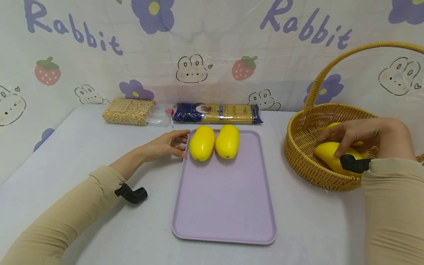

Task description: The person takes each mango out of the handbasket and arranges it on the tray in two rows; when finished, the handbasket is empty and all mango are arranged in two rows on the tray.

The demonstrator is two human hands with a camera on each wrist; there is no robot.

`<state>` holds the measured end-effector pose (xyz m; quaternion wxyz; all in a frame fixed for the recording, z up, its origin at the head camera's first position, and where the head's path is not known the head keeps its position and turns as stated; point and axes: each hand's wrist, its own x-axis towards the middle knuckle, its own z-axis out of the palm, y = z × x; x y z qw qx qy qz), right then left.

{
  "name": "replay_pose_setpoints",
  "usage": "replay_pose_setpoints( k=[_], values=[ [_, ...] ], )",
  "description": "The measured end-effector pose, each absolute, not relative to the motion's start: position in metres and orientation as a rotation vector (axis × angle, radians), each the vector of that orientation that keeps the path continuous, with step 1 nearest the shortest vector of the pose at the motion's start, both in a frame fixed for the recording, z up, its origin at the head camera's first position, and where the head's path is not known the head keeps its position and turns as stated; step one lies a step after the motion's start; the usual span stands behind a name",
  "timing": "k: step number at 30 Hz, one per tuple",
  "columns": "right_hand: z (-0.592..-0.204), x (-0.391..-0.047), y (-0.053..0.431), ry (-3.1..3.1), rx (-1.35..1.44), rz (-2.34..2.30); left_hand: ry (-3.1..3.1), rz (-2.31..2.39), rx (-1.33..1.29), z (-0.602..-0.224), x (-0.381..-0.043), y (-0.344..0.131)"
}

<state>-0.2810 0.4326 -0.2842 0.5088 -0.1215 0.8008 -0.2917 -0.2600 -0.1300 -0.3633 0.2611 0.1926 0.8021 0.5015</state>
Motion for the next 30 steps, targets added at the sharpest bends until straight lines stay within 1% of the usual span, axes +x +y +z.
replay_pose_setpoints(
  k=[4,16,24,28,30],
  values=[
    [-0.283,-0.279,0.431,1.925,-0.297,-0.672,2.173,1.352,0.520,-0.363,-0.261,-0.129],
    [-0.280,-0.272,0.423,1.958,-0.177,-0.666,2.173,1.352,0.513,-0.362,-0.259,-0.129],
    [-0.278,-0.268,0.420,2.101,-0.248,-0.623,2.173,1.357,0.516,-0.363,-0.260,-0.130],
    [-0.274,-0.264,0.416,2.279,-0.311,-0.602,2.169,1.359,0.518,-0.363,-0.260,-0.129],
    [-0.269,-0.263,0.413,2.366,-0.395,-0.606,2.172,1.357,0.518,-0.362,-0.260,-0.129]
  ],
)
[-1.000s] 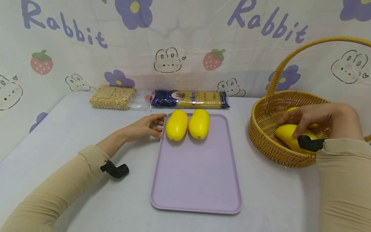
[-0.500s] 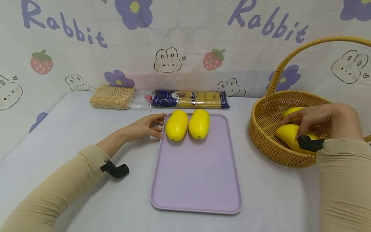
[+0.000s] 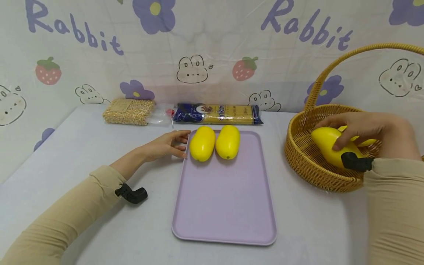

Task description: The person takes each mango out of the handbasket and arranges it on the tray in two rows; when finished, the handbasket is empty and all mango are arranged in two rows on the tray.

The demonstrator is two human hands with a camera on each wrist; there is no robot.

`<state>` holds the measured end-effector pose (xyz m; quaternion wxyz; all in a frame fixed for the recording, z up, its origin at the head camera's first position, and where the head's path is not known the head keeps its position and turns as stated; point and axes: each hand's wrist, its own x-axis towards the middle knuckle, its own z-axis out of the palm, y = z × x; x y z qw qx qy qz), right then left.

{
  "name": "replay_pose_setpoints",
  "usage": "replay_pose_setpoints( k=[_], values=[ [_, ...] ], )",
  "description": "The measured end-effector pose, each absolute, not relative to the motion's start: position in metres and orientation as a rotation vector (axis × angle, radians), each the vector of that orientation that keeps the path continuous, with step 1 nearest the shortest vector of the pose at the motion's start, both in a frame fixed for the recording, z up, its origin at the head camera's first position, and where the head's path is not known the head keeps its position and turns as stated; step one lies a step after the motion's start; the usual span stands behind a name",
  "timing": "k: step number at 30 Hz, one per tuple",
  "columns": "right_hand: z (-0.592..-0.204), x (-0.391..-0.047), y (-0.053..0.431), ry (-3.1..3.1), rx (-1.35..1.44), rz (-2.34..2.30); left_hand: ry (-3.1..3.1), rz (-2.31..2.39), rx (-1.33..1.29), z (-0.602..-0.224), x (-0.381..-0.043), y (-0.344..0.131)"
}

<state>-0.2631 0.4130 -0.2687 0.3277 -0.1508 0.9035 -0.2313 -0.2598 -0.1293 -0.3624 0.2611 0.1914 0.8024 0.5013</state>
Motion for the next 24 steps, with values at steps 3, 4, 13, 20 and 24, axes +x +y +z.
replay_pose_setpoints(
  k=[3,4,13,20,24],
  values=[
    [-0.257,-0.261,0.405,2.492,-0.430,-0.611,2.181,1.348,0.525,-0.362,-0.259,-0.129],
    [-0.252,-0.261,0.401,2.543,-0.431,-0.612,2.184,1.346,0.525,-0.362,-0.259,-0.129],
    [-0.210,-0.255,0.358,2.836,-0.450,-0.661,2.180,1.357,0.519,-0.362,-0.261,-0.130],
    [-0.198,-0.246,0.328,2.863,-0.599,-0.946,2.167,1.367,0.513,-0.364,-0.262,-0.130],
    [-0.195,-0.242,0.311,2.729,-0.723,-1.219,2.170,1.365,0.523,-0.364,-0.261,-0.130]
  ],
)
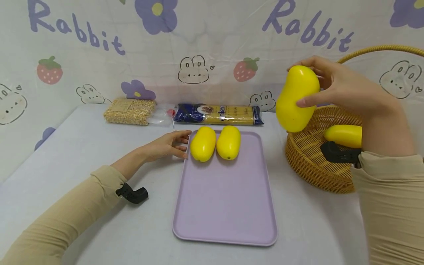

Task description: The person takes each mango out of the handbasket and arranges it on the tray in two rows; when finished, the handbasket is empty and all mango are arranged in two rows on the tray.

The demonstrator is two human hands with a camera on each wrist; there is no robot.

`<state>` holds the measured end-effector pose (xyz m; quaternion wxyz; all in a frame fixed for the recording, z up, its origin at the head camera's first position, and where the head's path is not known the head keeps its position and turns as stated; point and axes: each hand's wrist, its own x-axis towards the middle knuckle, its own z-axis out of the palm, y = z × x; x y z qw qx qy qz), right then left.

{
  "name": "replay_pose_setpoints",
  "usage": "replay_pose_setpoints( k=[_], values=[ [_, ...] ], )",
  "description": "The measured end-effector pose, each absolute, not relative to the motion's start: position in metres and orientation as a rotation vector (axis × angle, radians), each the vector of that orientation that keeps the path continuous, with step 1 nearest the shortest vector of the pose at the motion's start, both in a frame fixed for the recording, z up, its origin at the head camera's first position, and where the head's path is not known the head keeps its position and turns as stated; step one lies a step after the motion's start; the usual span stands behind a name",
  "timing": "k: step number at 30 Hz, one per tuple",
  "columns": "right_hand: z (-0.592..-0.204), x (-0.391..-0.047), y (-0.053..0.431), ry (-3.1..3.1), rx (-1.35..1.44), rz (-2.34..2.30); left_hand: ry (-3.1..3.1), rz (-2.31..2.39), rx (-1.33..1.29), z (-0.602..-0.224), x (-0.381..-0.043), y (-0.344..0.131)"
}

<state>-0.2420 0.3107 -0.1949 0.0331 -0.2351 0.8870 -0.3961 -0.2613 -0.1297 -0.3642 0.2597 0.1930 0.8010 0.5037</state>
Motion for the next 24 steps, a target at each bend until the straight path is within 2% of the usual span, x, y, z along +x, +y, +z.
replay_pose_setpoints(
  k=[5,24],
  values=[
    [-0.191,-0.237,0.288,2.554,-0.773,-1.402,2.170,1.366,0.518,-0.364,-0.262,-0.130],
    [-0.208,-0.222,0.211,2.466,-0.780,-1.257,2.167,1.378,0.519,-0.364,-0.261,-0.130]
  ],
)
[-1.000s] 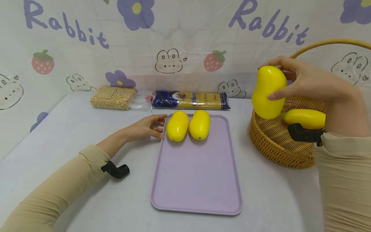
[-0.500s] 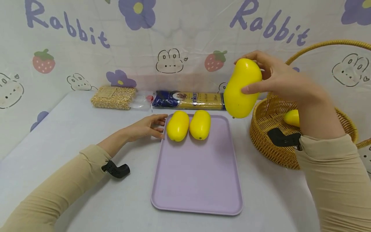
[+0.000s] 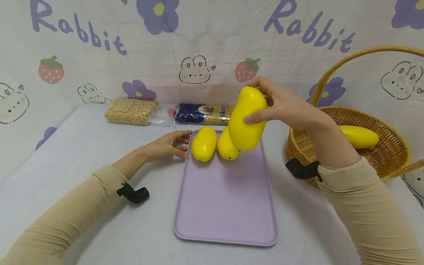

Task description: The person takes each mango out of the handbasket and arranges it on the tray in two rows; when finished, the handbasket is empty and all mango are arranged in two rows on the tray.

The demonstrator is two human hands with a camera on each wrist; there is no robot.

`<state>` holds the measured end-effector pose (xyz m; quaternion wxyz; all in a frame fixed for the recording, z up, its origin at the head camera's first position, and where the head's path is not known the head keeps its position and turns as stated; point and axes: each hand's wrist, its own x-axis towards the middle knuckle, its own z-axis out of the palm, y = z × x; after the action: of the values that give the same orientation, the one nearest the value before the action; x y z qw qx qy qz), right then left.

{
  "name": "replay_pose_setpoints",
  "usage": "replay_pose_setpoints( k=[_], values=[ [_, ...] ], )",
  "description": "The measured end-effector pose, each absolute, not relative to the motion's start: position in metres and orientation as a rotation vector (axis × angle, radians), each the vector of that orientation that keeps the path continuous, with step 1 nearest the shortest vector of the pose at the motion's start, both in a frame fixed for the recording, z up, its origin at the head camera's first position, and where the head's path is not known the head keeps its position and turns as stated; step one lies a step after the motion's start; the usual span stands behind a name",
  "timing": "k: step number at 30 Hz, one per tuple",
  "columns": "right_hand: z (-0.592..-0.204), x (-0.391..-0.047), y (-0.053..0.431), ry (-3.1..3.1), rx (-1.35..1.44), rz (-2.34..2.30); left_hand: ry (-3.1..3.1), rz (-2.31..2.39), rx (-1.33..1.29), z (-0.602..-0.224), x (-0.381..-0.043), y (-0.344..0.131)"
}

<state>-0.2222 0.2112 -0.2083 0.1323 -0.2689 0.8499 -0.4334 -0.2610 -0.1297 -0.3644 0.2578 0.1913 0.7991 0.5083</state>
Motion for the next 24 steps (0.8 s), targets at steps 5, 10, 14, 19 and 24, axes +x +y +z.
replay_pose_setpoints(
  k=[5,10,14,19,24],
  values=[
    [-0.215,-0.219,0.199,2.484,-0.738,-1.205,2.168,1.374,0.512,-0.364,-0.261,-0.130],
    [-0.226,-0.217,0.190,2.469,-0.714,-1.178,2.162,1.377,0.504,-0.364,-0.261,-0.130],
    [-0.234,-0.216,0.184,2.402,-0.718,-1.209,2.156,1.382,0.500,-0.365,-0.261,-0.129],
    [-0.243,-0.213,0.179,2.379,-0.695,-1.200,2.159,1.378,0.506,-0.364,-0.260,-0.130],
    [-0.251,-0.211,0.172,2.381,-0.681,-1.144,2.166,1.373,0.507,-0.363,-0.260,-0.130]
  ],
)
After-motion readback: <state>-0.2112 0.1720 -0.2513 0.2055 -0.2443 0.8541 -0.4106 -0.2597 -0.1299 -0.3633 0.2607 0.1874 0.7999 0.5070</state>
